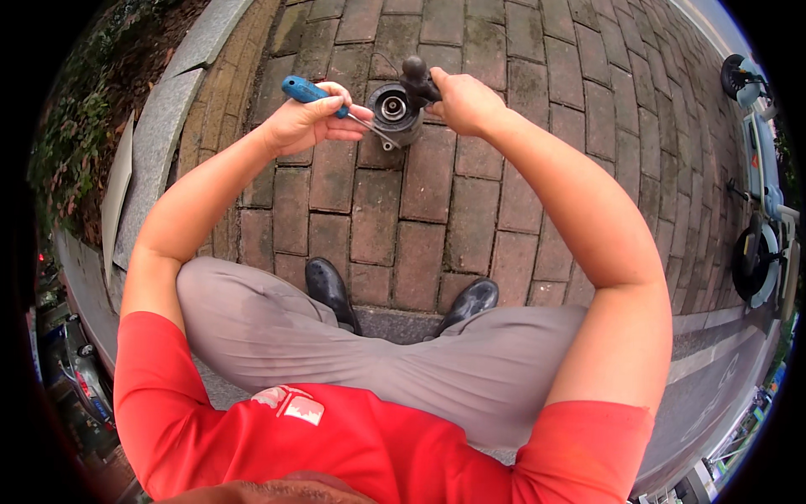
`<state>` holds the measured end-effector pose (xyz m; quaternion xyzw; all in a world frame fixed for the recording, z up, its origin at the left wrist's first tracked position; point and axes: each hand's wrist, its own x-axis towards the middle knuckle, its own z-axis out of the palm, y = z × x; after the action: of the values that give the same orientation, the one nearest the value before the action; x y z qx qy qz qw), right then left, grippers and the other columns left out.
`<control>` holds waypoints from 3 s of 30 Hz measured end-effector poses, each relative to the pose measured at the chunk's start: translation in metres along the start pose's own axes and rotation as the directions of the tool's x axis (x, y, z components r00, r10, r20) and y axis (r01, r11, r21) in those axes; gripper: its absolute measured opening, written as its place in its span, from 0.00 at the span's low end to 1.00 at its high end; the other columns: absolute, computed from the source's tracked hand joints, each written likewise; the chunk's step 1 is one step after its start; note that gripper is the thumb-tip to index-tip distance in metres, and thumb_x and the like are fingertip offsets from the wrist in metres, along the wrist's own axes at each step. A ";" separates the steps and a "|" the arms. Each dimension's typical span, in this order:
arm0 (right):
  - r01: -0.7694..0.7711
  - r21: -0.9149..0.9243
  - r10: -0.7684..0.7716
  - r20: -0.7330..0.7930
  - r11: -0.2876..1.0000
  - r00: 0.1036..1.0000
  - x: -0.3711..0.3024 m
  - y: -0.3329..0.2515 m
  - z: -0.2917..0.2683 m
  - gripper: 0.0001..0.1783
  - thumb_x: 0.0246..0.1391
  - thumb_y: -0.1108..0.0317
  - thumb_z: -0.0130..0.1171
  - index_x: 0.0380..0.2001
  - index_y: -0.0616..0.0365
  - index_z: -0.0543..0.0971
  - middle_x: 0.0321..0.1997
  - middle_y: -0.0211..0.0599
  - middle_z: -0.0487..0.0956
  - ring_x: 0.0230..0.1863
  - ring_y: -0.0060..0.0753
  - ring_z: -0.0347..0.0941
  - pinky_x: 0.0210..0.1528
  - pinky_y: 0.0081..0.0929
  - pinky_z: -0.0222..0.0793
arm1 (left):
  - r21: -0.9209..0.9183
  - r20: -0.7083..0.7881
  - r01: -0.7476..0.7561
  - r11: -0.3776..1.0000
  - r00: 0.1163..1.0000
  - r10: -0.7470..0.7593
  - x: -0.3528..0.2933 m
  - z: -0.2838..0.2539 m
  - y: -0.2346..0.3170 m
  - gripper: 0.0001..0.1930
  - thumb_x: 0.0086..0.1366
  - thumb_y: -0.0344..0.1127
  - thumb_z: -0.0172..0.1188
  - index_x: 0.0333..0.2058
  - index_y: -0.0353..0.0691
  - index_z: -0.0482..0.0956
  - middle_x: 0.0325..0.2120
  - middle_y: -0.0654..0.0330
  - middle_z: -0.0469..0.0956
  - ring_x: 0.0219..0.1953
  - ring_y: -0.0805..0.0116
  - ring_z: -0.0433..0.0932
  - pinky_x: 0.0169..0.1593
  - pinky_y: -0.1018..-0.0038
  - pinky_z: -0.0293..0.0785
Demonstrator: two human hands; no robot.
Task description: The person uses a hammer and a screwdriver to remove a component from a circular metal mechanical assembly.
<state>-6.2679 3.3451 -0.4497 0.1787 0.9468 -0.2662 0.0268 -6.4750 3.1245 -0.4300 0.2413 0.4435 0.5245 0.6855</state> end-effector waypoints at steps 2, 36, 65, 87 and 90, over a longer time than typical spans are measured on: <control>-0.002 0.010 0.002 -0.008 1.000 1.000 0.000 0.003 0.001 0.25 0.54 0.62 0.65 0.51 0.59 0.68 0.40 0.60 0.80 0.45 0.65 0.74 0.45 0.50 0.70 | 0.098 -0.027 -0.015 0.995 1.000 0.017 0.003 0.009 0.002 0.10 0.69 0.38 0.61 0.43 0.42 0.74 0.50 0.47 0.78 0.51 0.58 0.80 0.57 0.60 0.77; 0.096 0.041 -0.085 -0.214 0.995 0.973 -0.018 -0.060 -0.098 0.22 0.55 0.64 0.66 0.52 0.56 0.75 0.27 0.42 0.75 0.27 0.36 0.68 0.36 0.31 0.68 | 0.855 -0.025 -0.090 0.512 0.977 0.213 0.032 0.051 0.014 0.06 0.60 0.32 0.65 0.33 0.36 0.80 0.31 0.62 0.83 0.37 0.75 0.79 0.44 0.74 0.74; 0.109 0.104 -0.090 -0.171 0.989 0.981 -0.036 -0.068 -0.104 0.20 0.55 0.61 0.64 0.46 0.58 0.73 0.35 0.53 0.80 0.39 0.58 0.76 0.41 0.44 0.69 | 0.927 0.261 -0.279 0.250 0.960 0.104 0.017 0.057 -0.006 0.07 0.58 0.30 0.66 0.32 0.36 0.77 0.36 0.55 0.83 0.41 0.57 0.83 0.46 0.66 0.77; -0.035 -0.008 0.036 0.068 0.999 0.997 -0.002 -0.012 -0.011 0.21 0.55 0.61 0.64 0.45 0.62 0.70 0.42 0.55 0.81 0.48 0.59 0.76 0.47 0.50 0.71 | 0.812 -0.270 0.001 0.584 0.888 0.373 0.027 0.049 -0.009 0.11 0.64 0.40 0.67 0.30 0.39 0.80 0.26 0.68 0.78 0.31 0.81 0.74 0.35 0.80 0.70; -0.029 0.000 0.029 0.066 1.000 0.997 -0.002 -0.010 -0.011 0.22 0.56 0.61 0.64 0.46 0.62 0.70 0.42 0.54 0.81 0.48 0.59 0.76 0.48 0.50 0.71 | 0.827 -0.269 0.009 0.562 0.885 0.381 0.030 0.049 -0.011 0.11 0.64 0.40 0.67 0.29 0.39 0.80 0.24 0.70 0.76 0.29 0.82 0.73 0.33 0.79 0.69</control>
<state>-6.2694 3.3418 -0.4353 0.1837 0.9426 -0.2718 0.0620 -6.4258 3.1548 -0.4257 0.4547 0.7397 0.3740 0.3260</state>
